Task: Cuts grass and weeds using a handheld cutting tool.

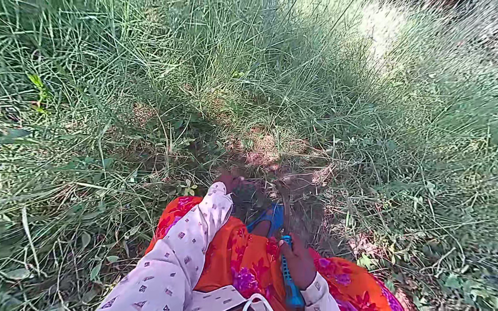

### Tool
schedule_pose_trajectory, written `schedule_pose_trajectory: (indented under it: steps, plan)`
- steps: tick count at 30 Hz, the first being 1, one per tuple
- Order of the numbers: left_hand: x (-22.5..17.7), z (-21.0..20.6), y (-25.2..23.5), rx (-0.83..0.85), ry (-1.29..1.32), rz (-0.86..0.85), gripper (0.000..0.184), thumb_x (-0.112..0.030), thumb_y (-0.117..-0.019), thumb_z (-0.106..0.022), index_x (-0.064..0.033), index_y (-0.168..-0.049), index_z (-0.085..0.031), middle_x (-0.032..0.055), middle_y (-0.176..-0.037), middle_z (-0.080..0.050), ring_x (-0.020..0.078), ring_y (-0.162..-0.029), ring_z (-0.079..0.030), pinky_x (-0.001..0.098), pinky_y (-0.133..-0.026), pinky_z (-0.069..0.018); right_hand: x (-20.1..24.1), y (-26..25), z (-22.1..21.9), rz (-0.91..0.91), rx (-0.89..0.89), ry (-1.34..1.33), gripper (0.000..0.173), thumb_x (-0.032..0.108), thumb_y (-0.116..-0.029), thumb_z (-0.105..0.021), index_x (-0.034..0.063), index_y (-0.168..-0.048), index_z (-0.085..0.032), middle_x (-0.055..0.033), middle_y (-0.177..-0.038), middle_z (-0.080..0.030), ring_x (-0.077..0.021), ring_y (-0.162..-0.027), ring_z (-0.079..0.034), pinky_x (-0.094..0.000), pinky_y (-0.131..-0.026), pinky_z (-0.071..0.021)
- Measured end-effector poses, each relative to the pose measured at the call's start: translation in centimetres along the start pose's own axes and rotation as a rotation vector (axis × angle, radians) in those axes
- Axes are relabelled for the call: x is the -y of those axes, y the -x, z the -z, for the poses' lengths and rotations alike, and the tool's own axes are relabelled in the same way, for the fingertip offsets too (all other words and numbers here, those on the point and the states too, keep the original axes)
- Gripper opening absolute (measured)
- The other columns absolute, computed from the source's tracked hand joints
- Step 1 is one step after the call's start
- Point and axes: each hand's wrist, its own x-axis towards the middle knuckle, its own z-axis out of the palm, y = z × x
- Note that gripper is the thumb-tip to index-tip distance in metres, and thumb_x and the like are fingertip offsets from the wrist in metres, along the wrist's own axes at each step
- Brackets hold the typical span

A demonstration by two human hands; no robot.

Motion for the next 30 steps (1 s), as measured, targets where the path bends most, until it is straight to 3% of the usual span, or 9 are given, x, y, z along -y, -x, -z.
schedule_pose_trajectory:
  steps: [3, 5, 7, 11, 16, 21, 24, 28, 30]
  plan:
    - [1.3, -0.3, -0.7, 0.340, -0.326, 0.132, 0.059, -0.039, -0.1128, -0.036, 0.0091, -0.141, -0.053, 0.0323, -0.147, -0.051, 0.0461, -0.142, -0.045, 0.0626, -0.118, -0.0300, 1.7, -3.4, 0.5, 0.048, -0.033, 0.118, 0.041, 0.023, -0.1079, -0.049, -0.0019, -0.141, -0.046, -0.0173, -0.091, -0.066, -0.0281, -0.072, -0.068, -0.0474, -0.071, -0.0585]
    - [0.0, -1.0, 0.1, 0.401, -0.437, 0.190, 0.057, -0.036, -0.1123, -0.039, 0.0116, -0.141, -0.052, 0.0332, -0.150, -0.048, 0.0467, -0.145, -0.041, 0.0614, -0.119, -0.0281, 3.2, -6.5, 0.6, 0.048, -0.038, 0.201, 0.047, 0.025, -0.1098, -0.047, -0.0007, -0.149, -0.041, -0.0212, -0.101, -0.068, -0.0327, -0.085, -0.070, -0.0511, -0.082, -0.0572]
    - [-1.6, -1.3, 1.2, 0.368, -0.392, 0.215, 0.053, -0.031, -0.1119, -0.042, 0.0100, -0.145, -0.048, 0.0335, -0.154, -0.042, 0.0477, -0.149, -0.034, 0.0618, -0.121, -0.0235, 3.7, -10.3, 0.1, 0.039, -0.041, 0.229, 0.051, 0.027, -0.1111, -0.044, 0.0004, -0.154, -0.036, -0.0227, -0.106, -0.069, -0.0340, -0.092, -0.071, -0.0513, -0.087, -0.0567]
    - [-0.8, -2.3, 0.1, 0.085, -0.174, 0.171, 0.049, -0.023, -0.1016, -0.060, -0.0120, -0.149, -0.053, 0.0197, -0.148, -0.055, 0.0395, -0.139, -0.051, 0.0641, -0.113, -0.0399, 1.5, -17.3, -2.0, -0.018, -0.029, 0.297, 0.055, 0.030, -0.1114, -0.044, 0.0038, -0.158, -0.031, -0.0264, -0.127, -0.065, -0.0388, -0.113, -0.067, -0.0544, -0.101, -0.0516]
    - [-0.2, -2.0, 0.3, -0.101, 0.123, 0.054, 0.050, -0.015, -0.1036, -0.056, -0.0060, -0.152, -0.046, 0.0216, -0.154, -0.048, 0.0358, -0.145, -0.045, 0.0511, -0.121, -0.0348, 1.9, -17.3, -3.5, -0.066, 0.110, 0.493, 0.055, 0.028, -0.1101, -0.047, 0.0016, -0.157, -0.032, -0.0268, -0.142, -0.057, -0.0397, -0.130, -0.058, -0.0546, -0.110, -0.0453]
    - [0.5, -1.7, -0.3, -0.369, 0.325, 0.068, 0.051, -0.013, -0.1055, -0.049, -0.0019, -0.154, -0.040, 0.0278, -0.155, -0.041, 0.0390, -0.136, -0.052, 0.0494, -0.114, -0.0437, 5.7, -10.4, -2.9, -0.119, 0.294, 0.283, 0.051, 0.025, -0.1108, -0.046, 0.0016, -0.154, -0.032, -0.0245, -0.119, -0.063, -0.0344, -0.097, -0.068, -0.0498, -0.088, -0.0560]
    - [0.6, -1.2, -0.7, -0.407, 0.359, 0.079, 0.050, -0.009, -0.1058, -0.046, 0.0002, -0.155, -0.037, 0.0272, -0.157, -0.039, 0.0381, -0.141, -0.048, 0.0466, -0.117, -0.0406, 5.2, -8.3, -2.5, -0.058, 0.349, 0.315, 0.051, 0.025, -0.1087, -0.048, 0.0010, -0.152, -0.035, -0.0242, -0.110, -0.065, -0.0351, -0.088, -0.069, -0.0524, -0.084, -0.0564]
    - [0.9, -1.9, -0.9, -0.027, 0.029, 0.134, 0.065, -0.011, -0.0997, -0.059, -0.0011, -0.158, -0.033, 0.0287, -0.156, -0.041, 0.0449, -0.144, -0.042, 0.0579, -0.119, -0.0345, 5.3, -7.8, -1.1, 0.017, 0.369, 0.163, 0.041, 0.022, -0.1087, -0.049, -0.0007, -0.142, -0.041, -0.0145, -0.094, -0.061, -0.0226, -0.071, -0.064, -0.0405, -0.069, -0.0570]
    - [0.3, -2.8, -0.7, 0.169, -0.114, 0.138, 0.076, -0.018, -0.0932, -0.074, 0.0105, -0.152, -0.035, 0.0381, -0.147, -0.046, 0.0556, -0.136, -0.047, 0.0704, -0.111, -0.0360, 4.6, -8.7, -1.4, 0.073, 0.261, 0.011, 0.039, 0.018, -0.1079, -0.050, -0.0040, -0.140, -0.043, -0.0117, -0.089, -0.060, -0.0178, -0.065, -0.063, -0.0352, -0.063, -0.0572]
